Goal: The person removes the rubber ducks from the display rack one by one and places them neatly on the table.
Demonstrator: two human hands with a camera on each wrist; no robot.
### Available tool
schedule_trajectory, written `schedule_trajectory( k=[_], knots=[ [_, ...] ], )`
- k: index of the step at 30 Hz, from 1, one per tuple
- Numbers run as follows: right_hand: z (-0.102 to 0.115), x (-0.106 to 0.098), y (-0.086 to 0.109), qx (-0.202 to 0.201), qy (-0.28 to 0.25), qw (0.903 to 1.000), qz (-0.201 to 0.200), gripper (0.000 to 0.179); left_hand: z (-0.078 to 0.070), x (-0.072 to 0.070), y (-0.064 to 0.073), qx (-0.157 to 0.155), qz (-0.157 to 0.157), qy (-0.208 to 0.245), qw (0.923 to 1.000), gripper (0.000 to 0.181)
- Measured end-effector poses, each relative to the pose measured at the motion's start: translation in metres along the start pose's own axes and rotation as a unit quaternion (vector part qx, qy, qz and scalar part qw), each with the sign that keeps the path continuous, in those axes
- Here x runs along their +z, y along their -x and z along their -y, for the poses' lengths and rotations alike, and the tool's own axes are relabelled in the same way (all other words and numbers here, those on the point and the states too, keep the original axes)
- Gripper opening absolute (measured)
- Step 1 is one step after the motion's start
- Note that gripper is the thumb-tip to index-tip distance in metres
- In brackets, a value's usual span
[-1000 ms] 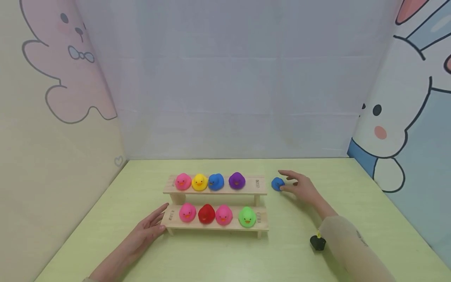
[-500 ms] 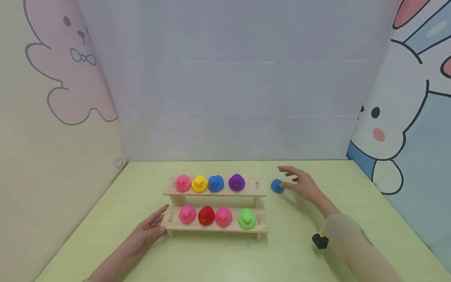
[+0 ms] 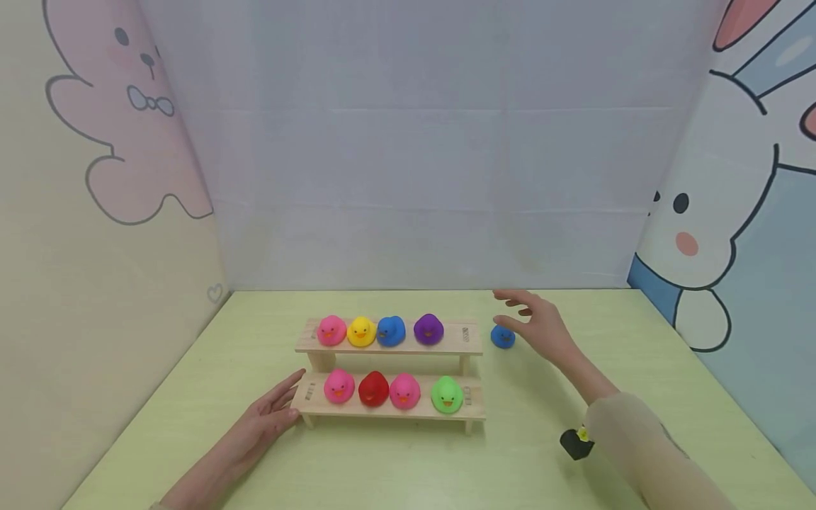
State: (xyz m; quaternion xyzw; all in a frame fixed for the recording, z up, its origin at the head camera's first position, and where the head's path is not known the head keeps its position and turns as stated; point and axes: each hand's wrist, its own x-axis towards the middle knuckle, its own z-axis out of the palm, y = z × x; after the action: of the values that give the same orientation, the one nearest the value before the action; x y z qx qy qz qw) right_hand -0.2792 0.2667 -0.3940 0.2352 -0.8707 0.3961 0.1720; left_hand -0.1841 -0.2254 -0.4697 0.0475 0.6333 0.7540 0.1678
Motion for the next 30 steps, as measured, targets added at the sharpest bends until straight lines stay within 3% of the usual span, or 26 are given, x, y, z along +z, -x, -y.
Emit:
schedule_trajectory(
  k=[9,14,21,27,30],
  knots=[
    [0.058,0.002,0.0,-0.047,-0.011,0.9979,-0.043,0.047,0.0,0.0,0.0,0.002,-0.002,-0.002,1.0,0.071],
    [0.093,0.008,0.003,-0.087,-0.025,0.9949,-0.044,0.045,0.0,-0.001,0.0,0.004,0.001,-0.007,1.0,0.071],
    [0.085,0.034,0.002,-0.121,-0.02,0.9911,-0.053,0.046,0.001,-0.001,0.0,0.005,0.004,-0.004,1.0,0.071],
    [0.087,0.048,0.0,-0.12,-0.065,0.9896,-0.046,0.048,0.0,-0.001,0.0,0.005,0.001,-0.008,1.0,0.071],
    [0.089,0.053,0.0,-0.108,-0.063,0.9916,-0.033,0.047,0.001,-0.001,-0.001,0.005,-0.001,-0.009,0.9999,0.071]
  ],
)
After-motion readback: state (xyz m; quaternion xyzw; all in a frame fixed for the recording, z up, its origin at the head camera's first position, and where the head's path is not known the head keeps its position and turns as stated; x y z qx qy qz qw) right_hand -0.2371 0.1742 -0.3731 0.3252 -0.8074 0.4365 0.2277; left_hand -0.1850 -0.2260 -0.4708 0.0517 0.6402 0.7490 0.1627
